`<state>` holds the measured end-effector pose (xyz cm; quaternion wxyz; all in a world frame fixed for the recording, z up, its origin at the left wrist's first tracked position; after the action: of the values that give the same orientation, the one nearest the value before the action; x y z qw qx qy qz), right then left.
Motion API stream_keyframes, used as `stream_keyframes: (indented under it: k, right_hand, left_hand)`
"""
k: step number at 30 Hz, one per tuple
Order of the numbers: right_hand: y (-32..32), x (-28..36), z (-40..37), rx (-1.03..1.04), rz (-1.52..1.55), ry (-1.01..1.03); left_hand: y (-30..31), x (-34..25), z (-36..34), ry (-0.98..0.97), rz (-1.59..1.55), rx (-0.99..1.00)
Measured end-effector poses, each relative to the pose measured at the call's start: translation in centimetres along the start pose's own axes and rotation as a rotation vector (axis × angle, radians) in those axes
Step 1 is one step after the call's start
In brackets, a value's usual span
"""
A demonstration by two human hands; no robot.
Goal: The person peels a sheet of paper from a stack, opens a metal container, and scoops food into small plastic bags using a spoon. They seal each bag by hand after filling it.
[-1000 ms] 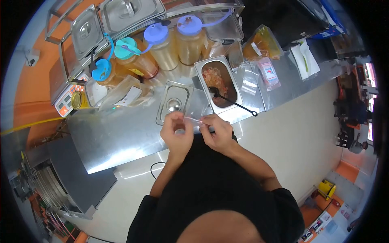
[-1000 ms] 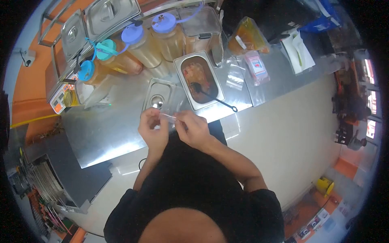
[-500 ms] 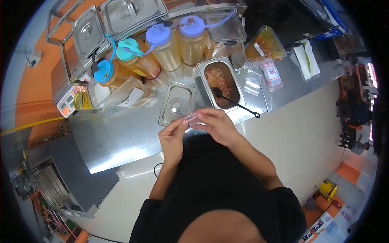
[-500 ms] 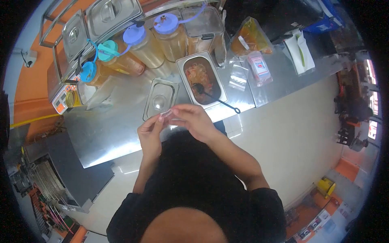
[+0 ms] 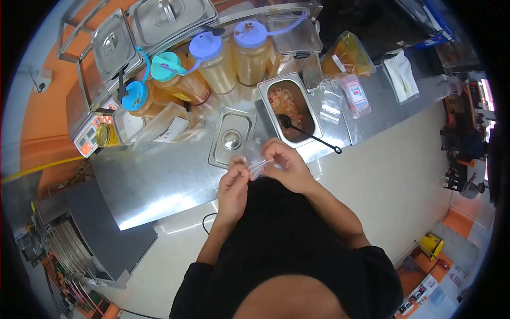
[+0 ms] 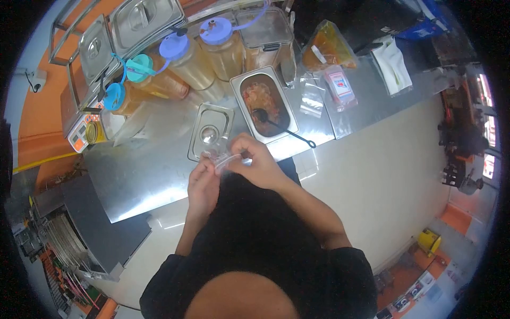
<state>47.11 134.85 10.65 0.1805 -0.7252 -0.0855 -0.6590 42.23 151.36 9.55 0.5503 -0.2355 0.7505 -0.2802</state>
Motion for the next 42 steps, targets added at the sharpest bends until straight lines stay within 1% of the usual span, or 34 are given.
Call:
stream_keyframes:
  k: [1, 2, 3, 4, 5, 6, 7, 8, 10, 12, 13, 14, 15, 16, 18, 19, 20, 21, 22, 23, 25, 26, 27, 28, 29, 30, 31, 32, 34, 35, 36, 38, 40, 42]
  right_hand:
    - [-0.4, -0.1, 0.2, -0.003, -0.002, 0.005]
    - [-0.6, -0.1, 0.4, -0.217, -0.033, 0.047]
    - [-0.6, -0.1, 0.3, -0.43, -0.062, 0.087]
    - [-0.9, -0.4, 0.1, -0.434, -0.061, 0.088]
    - [-1.2, -0.5, -0.1, -0.437, -0.223, 0.168]
    - [-1.5, -0.4, -0.2, -0.437, -0.386, 0.248]
    - [-1.9, -0.1, -0.3, -0.424, -0.507, 0.301]
    - [-2.0, -0.4, -0.3, -0.424, -0.507, 0.303]
    - [-2.5, -0.4, -0.3, -0.303, -0.713, 0.451]
    - [-2.5, 0.1, 0.0, -0.293, -0.737, 0.481]
    - [-2.2, 0.4, 0.2, -0.343, -0.709, 0.488]
    - [-1.9, 0.6, 0.3, -0.393, -0.683, 0.496]
    - [-1.8, 0.5, 0.4, -0.392, -0.686, 0.498]
    - [-1.8, 0.3, 0.3, -0.404, -0.701, 0.531]
    - [-1.5, -0.1, 0.6, -0.413, -0.713, 0.568]
    - [-1.4, -0.3, 0.7, -0.383, -0.757, 0.594]
    - [-1.3, -0.3, 0.8, -0.356, -0.801, 0.623]
    - [-1.1, -0.4, 0.8, -0.355, -0.802, 0.621]
    - [-0.9, -0.5, 0.7, -0.408, -0.767, 0.566]
    - [-0.7, -0.6, 0.8, -0.46, -0.732, 0.512]
    - [-0.6, -0.4, 0.9, -0.464, -0.735, 0.481]
    - [-0.5, -0.3, 0.8, -0.469, -0.736, 0.447]
    - [-0.3, 0.1, 0.8, -0.472, -0.736, 0.443]
    - [0.0, 0.5, 0.9, -0.422, -0.675, 0.325]
    - [0.5, 1.0, 1.1, -0.373, -0.612, 0.208]
    - [1.1, 2.0, 1.2, -0.379, -0.613, 0.207]
    - [1.8, 2.7, 1.5, -0.272, -0.623, 0.085]
    - [2.2, 3.5, 1.7, -0.166, -0.629, -0.037]
    - [2.8, 4.9, 2.0, -0.133, -0.639, -0.066]
    - [3.0, 5.3, 2.3, -0.065, -0.662, -0.085]
    - [3.1, 5.5, 2.4, 0.002, -0.685, -0.104]
    - [3.4, 5.0, 2.4, 0.006, -0.701, -0.083]
    - [3.8, 5.3, 2.3, 0.011, -0.719, -0.066]
    - [4.3, 6.2, 1.7, 0.092, -0.708, -0.13]
  left_hand:
    - [-0.2, -0.1, 0.1, -0.074, 0.189, 0.026]
    - [-0.7, -0.2, 0.2, -0.075, 0.191, 0.031]
    - [-1.6, -0.5, 0.2, -0.14, 0.357, 0.038]
    - [-2.2, -0.5, 0.2, -0.205, 0.523, 0.045]
    - [-2.3, -0.1, 0.3, -0.27, 0.539, -0.004]
    - [-1.8, 0.4, 0.7, -0.27, 0.541, -0.004]
    - [-1.0, 0.8, 1.1, -0.342, 0.57, -0.138]
    - [-0.5, 0.9, 1.5, -0.413, 0.596, -0.272]
    - [-1.3, 0.6, 2.3, -0.413, 0.562, -0.31]
    - [-2.8, 0.2, 2.9, -0.606, 0.312, -0.409]
    - [-2.3, -0.1, 3.1, -0.608, 0.311, -0.405]
    - [-1.9, -0.8, 3.2, -0.788, 0.795, -0.39]
    - [-1.9, -1.0, 3.2, -0.946, 1.288, -0.363]
    - [-1.8, -0.7, 3.1, -0.945, 1.289, -0.366]
    - [-1.7, 0.0, 3.3, -0.804, 1.11, -0.316]
    - [-1.8, 0.1, 3.5, -0.77, 0.87, -0.352]
    - [-1.7, 0.1, 3.6, -0.768, 0.871, -0.354]
    - [-1.6, 0.0, 3.7, -0.797, 0.967, -0.327]
    - [-1.6, 0.0, 3.6, -0.824, 1.064, -0.299]
    - [-1.6, 0.1, 3.4, -0.824, 1.063, -0.3]
    - [-1.4, 0.4, 3.2, -0.592, 1.028, -0.358]
    - [-1.4, 0.3, 3.2, -0.588, 1.028, -0.356]
    - [-1.9, -0.3, 3.4, -0.66, 1.175, -0.348]
    - [-2.4, -1.0, 3.3, -0.732, 1.322, -0.337]
    - [-2.9, -2.3, 3.1, -0.729, 1.323, -0.332]
    - [-3.6, -3.6, 3.0, -0.647, 1.342, -0.087]
    - [-3.8, -4.2, 2.9, -0.557, 1.347, 0.155]
    - [-3.4, -4.4, 3.0, -0.553, 1.346, 0.163]
    - [-2.9, -4.0, 3.4, -0.477, 1.353, 0.395]
    - [-2.6, -3.8, 3.8, -0.442, 1.354, 0.456]
    - [-2.4, -3.5, 3.9, -0.443, 1.356, 0.466]
    - [-2.1, -2.8, 4.4, -0.395, 1.262, 0.51]
    - [-2.0, -2.5, 4.5, -0.368, 1.243, 0.508]
    - [-2.1, -2.3, 4.5, -0.337, 1.223, 0.504]
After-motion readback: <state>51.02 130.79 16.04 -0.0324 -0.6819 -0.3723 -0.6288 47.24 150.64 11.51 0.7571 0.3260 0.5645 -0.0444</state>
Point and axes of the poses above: each hand's wrist, its own z-axis towards the middle knuckle, its own y-axis out of the back of the hand, x = y × z, the point moved 2 cm from there along z, towards the middle knuckle, and after that the axes turned 1 degree about -z, right-handed, at the moved point
